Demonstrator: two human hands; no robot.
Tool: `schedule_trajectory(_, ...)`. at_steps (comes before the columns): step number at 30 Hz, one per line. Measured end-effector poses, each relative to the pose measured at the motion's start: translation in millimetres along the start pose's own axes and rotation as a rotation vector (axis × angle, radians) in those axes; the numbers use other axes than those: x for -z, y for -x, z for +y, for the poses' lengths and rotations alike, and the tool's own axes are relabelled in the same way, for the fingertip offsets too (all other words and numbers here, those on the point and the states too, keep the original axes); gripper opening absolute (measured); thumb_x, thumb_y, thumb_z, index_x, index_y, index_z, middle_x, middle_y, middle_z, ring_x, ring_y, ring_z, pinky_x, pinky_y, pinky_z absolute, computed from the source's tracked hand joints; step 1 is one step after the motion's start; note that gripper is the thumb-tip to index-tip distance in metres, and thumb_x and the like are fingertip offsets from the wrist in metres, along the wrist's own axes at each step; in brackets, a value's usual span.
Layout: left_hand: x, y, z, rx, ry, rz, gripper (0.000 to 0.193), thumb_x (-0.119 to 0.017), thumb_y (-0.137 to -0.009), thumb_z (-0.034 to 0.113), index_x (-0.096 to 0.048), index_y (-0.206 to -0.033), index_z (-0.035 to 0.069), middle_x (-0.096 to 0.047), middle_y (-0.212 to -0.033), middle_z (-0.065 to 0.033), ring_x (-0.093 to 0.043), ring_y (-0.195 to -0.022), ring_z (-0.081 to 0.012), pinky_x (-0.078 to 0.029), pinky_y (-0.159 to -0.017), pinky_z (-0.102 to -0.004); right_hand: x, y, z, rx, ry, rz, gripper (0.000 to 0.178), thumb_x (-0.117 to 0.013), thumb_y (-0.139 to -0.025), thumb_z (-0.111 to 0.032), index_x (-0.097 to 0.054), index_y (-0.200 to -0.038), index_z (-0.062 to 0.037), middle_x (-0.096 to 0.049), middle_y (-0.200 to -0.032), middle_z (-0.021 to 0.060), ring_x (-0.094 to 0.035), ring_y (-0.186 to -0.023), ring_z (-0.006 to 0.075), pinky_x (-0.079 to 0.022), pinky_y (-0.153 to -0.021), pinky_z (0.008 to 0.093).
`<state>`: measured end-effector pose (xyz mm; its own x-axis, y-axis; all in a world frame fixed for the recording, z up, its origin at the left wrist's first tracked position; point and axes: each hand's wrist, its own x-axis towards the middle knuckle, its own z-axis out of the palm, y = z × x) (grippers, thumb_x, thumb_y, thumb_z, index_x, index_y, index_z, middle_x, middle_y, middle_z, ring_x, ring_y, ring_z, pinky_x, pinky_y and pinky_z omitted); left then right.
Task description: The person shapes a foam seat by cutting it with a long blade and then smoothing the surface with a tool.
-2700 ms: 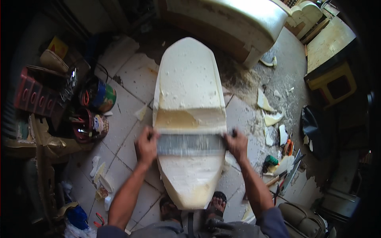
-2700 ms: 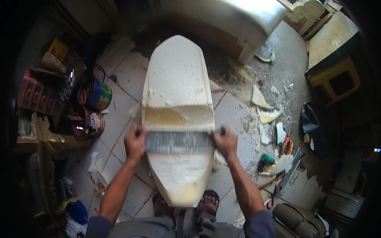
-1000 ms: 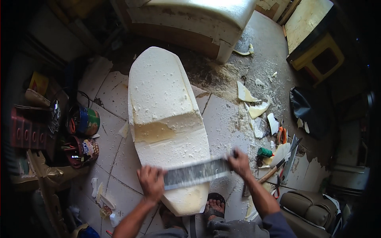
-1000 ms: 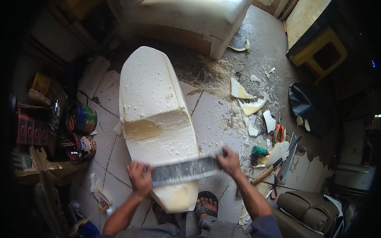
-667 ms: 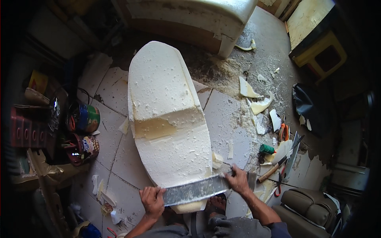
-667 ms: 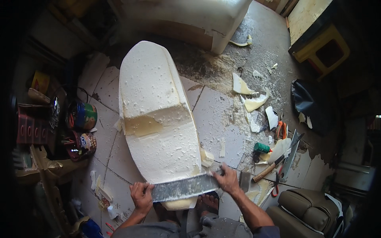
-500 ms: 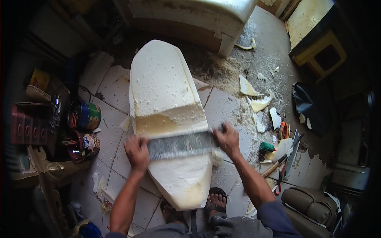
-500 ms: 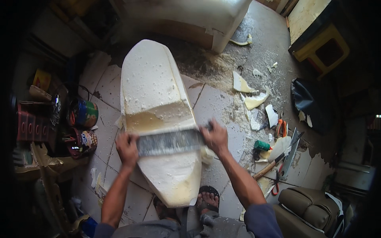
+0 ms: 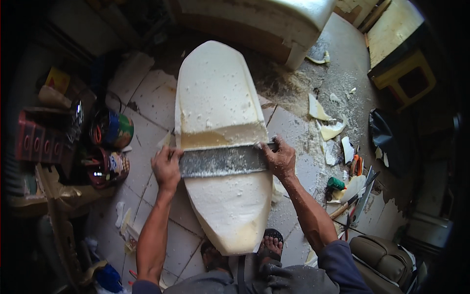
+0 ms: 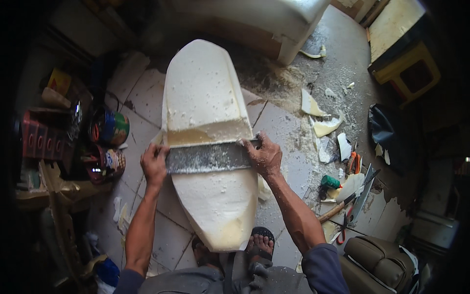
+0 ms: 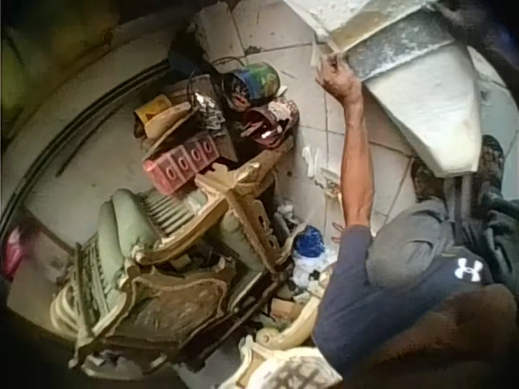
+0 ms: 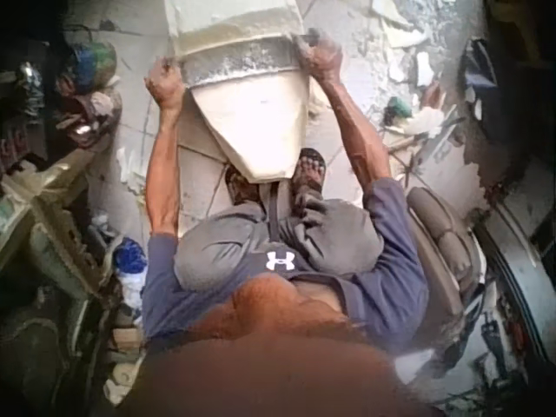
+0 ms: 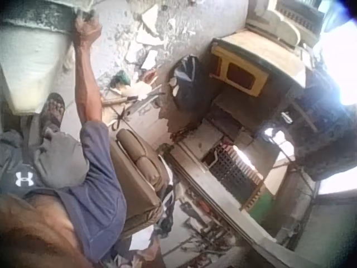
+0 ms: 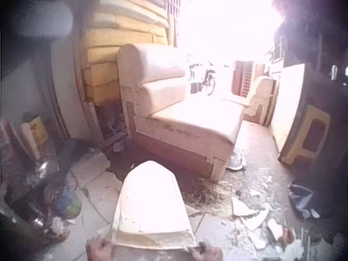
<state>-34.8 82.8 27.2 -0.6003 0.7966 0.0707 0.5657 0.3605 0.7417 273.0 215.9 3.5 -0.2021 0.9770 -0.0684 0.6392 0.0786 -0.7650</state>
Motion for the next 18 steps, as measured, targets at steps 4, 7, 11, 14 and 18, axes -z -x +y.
schedule_trajectory(4,15,117,-37,0.077,0.017,-0.032,0.011,-0.067,-0.093,0.006,-0.071,-0.083,0.009,-0.074,-0.080,-0.0076,-0.069,-0.081,-0.0286,-0.044,-0.083,-0.0416,12,116,26,-0.136,-0.107,-0.126,0.040,-0.082,-0.088,-0.030,-0.069,-0.111,-0.0001,-0.072,-0.078,0.0186,-0.073,-0.069,0.0221,-0.056,-0.064,0.0391)
schedule_trajectory(7,34,189,-32,0.153,-0.002,-0.062,0.011,-0.074,-0.086,0.003,-0.072,-0.082,0.013,-0.073,-0.077,-0.0045,-0.068,-0.079,-0.0223,-0.042,-0.081,-0.0384,48,173,28,-0.227,-0.045,-0.333,0.050,-0.082,-0.088,-0.029,-0.068,-0.129,-0.0029,-0.076,-0.088,0.0175,-0.074,-0.075,0.0197,-0.058,-0.071,0.0357)
schedule_trajectory(11,1,41,-16,-0.086,-0.104,0.013,0.013,-0.067,-0.089,0.001,-0.069,-0.088,0.013,-0.075,-0.082,-0.0038,-0.066,-0.075,-0.0223,-0.041,-0.081,-0.0367,9,34,12,-0.011,0.127,-0.044,0.043,-0.080,-0.088,-0.039,-0.064,-0.094,0.0003,-0.070,-0.075,0.0222,-0.070,-0.066,0.0378,-0.054,-0.059,0.0445)
schedule_trajectory(14,-4,4,-9,0.050,0.162,-0.068,0.008,-0.067,-0.092,0.004,-0.066,-0.089,0.011,-0.074,-0.082,-0.0042,-0.064,-0.069,-0.0236,-0.042,-0.081,-0.0377,4,1,0,-0.011,-0.010,-0.029,0.042,-0.080,-0.089,-0.034,-0.061,-0.093,0.0024,-0.068,-0.071,0.0218,-0.071,-0.063,0.0260,-0.052,-0.056,0.0404)
schedule_trajectory(18,29,189,-20,0.092,-0.126,-0.083,0.014,-0.075,-0.089,0.002,-0.068,-0.081,0.011,-0.074,-0.075,-0.0033,-0.065,-0.068,-0.0205,-0.041,-0.081,-0.0387,32,146,44,-0.087,-0.131,-0.187,0.038,-0.080,-0.088,-0.027,-0.068,-0.110,0.0019,-0.074,-0.081,0.0214,-0.076,-0.077,0.0218,-0.059,-0.071,0.0371)
